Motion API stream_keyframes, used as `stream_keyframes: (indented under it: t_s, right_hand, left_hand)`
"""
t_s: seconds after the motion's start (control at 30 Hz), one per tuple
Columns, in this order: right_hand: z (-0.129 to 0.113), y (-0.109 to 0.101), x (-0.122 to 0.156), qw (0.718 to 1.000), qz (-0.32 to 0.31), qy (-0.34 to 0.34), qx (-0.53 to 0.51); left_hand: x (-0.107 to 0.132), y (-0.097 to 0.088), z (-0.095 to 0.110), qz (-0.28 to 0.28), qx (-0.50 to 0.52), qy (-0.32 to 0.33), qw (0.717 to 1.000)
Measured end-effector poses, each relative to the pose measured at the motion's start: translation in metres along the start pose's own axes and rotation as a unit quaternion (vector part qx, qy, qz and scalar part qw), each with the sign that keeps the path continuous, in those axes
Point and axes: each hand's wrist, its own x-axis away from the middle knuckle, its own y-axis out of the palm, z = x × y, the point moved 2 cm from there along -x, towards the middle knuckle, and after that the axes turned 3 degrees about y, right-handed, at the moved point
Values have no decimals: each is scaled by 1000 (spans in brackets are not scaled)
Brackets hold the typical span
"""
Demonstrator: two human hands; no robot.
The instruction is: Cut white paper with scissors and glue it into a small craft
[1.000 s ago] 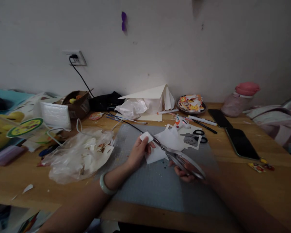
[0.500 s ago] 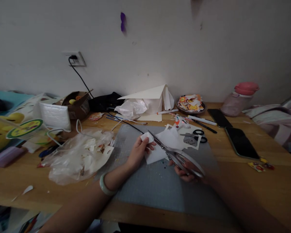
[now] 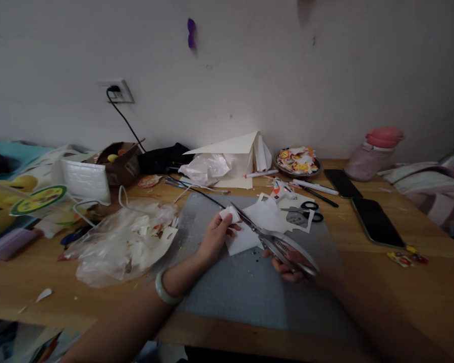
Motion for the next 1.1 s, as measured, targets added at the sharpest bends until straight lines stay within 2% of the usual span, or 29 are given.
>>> stream_keyframes:
  t_s: [0.53,0.87,1.1]
  right_hand:
    - [2,-1,-1,1000,-13,-11,5]
    - [3,-4,0,999,-24,4,21]
    - [2,-5,-1,999,-27,-8,46]
  left_hand:
    - [-1,0,-1,-6,25,-1,1000]
    - [-2,-3,1,17,46,42,998]
    - [-1,-2,3,0,60,33,998]
